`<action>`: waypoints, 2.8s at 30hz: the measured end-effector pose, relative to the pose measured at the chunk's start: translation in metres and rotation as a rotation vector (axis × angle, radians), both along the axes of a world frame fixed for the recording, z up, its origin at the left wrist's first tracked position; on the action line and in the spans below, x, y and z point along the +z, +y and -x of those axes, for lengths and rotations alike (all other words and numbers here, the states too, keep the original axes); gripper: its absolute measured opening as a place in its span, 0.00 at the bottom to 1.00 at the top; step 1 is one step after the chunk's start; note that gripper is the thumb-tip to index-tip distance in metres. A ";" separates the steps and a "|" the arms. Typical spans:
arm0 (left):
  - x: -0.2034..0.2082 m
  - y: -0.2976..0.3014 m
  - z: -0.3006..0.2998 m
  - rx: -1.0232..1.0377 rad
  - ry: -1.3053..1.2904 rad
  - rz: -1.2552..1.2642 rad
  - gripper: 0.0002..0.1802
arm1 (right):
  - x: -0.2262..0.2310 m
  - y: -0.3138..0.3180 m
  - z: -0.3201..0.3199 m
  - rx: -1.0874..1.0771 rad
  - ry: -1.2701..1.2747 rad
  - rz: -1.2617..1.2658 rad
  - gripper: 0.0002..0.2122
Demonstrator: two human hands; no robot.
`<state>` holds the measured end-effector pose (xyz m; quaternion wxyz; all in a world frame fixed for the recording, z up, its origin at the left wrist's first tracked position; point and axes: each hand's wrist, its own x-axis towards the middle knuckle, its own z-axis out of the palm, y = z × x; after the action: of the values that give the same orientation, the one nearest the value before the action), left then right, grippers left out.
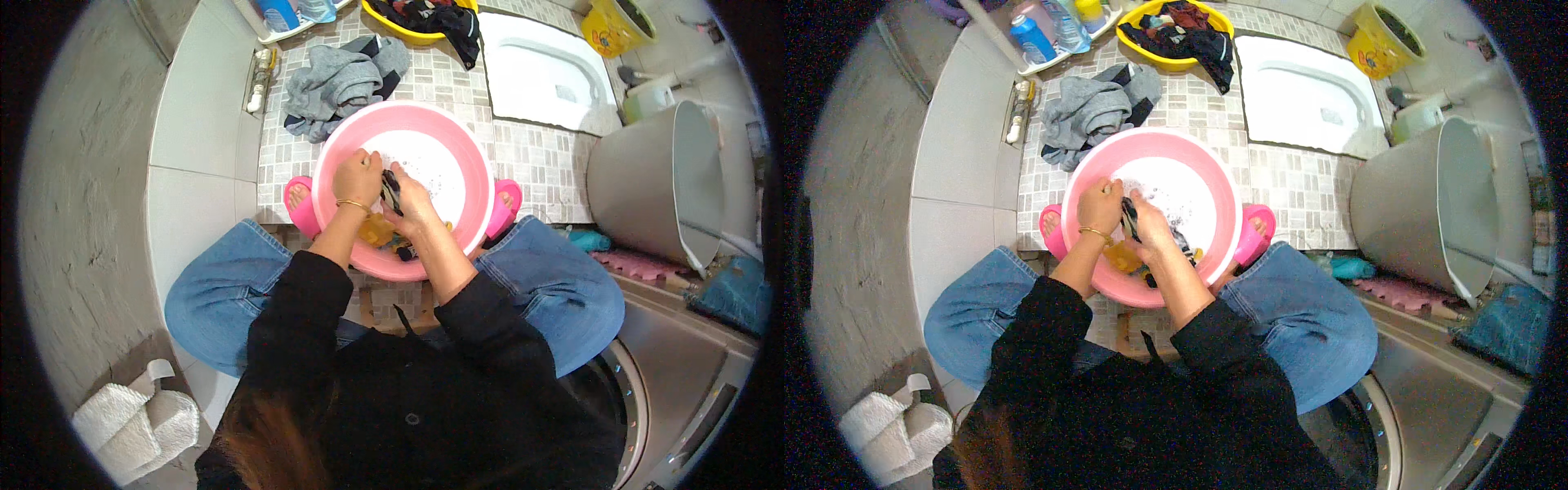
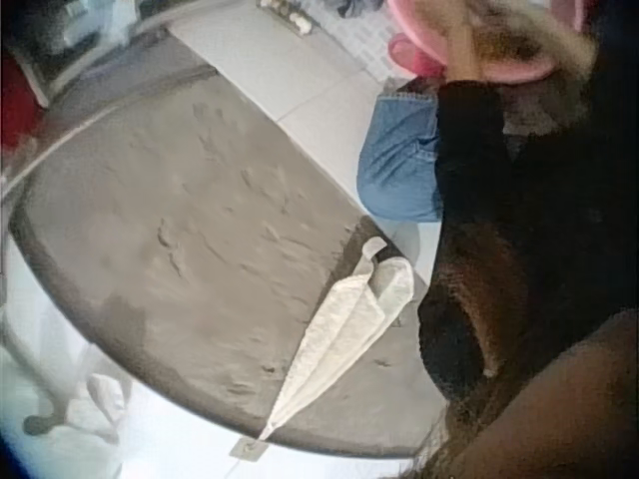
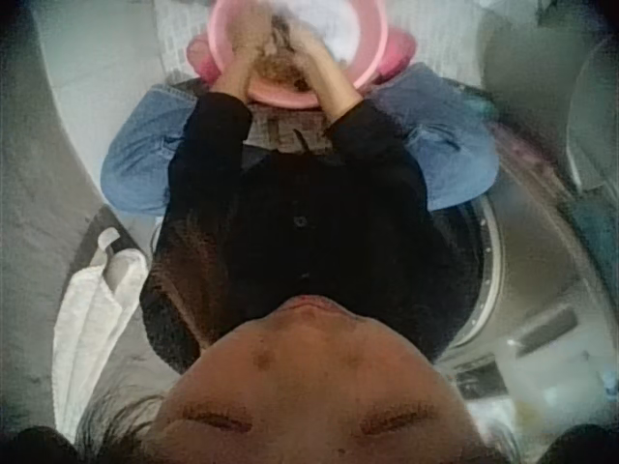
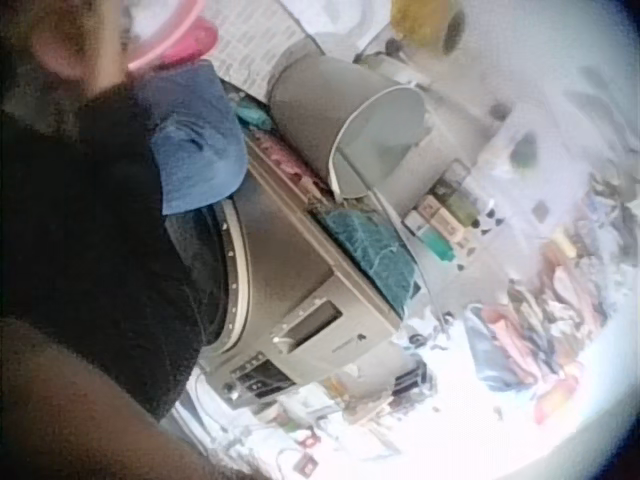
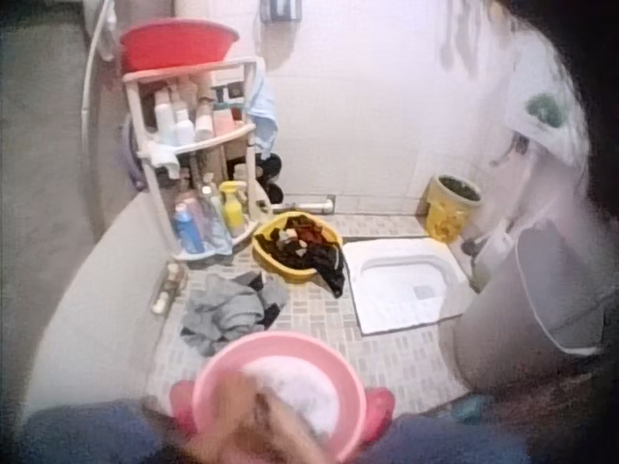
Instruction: The person sits on the floor and hand-washes several small clothing items in a pink basin filled with soapy water. They scrub and rinse a striped sock, a yellow cloth, and a blue cloth one by one, squeezing out water between items.
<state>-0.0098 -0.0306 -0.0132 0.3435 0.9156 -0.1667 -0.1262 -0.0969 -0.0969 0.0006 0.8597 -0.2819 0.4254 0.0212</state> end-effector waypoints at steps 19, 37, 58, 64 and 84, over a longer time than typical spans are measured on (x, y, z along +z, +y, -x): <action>0.015 0.019 -0.017 -0.231 0.926 1.067 0.15 | 0.005 -0.038 0.017 0.162 -0.286 0.563 0.14; -0.025 0.037 -0.032 -0.413 0.592 0.399 0.15 | 0.008 -0.075 0.020 -0.639 -0.268 0.116 0.11; -0.052 0.013 -0.015 -0.244 -0.307 -0.430 0.11 | -0.062 -0.053 0.030 0.198 0.551 1.543 0.17; -0.071 -0.007 0.010 -0.349 -0.155 -0.430 0.09 | -0.077 -0.031 0.022 0.809 0.396 1.819 0.28; -0.082 -0.027 0.025 -0.005 -0.031 -0.329 0.21 | -0.121 -0.052 0.018 0.110 0.567 1.128 0.30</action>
<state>-0.0349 -0.0572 -0.0951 0.1863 0.9608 -0.1513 -0.1386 -0.1145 -0.1490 -0.1206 0.4305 -0.6965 0.5673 -0.0883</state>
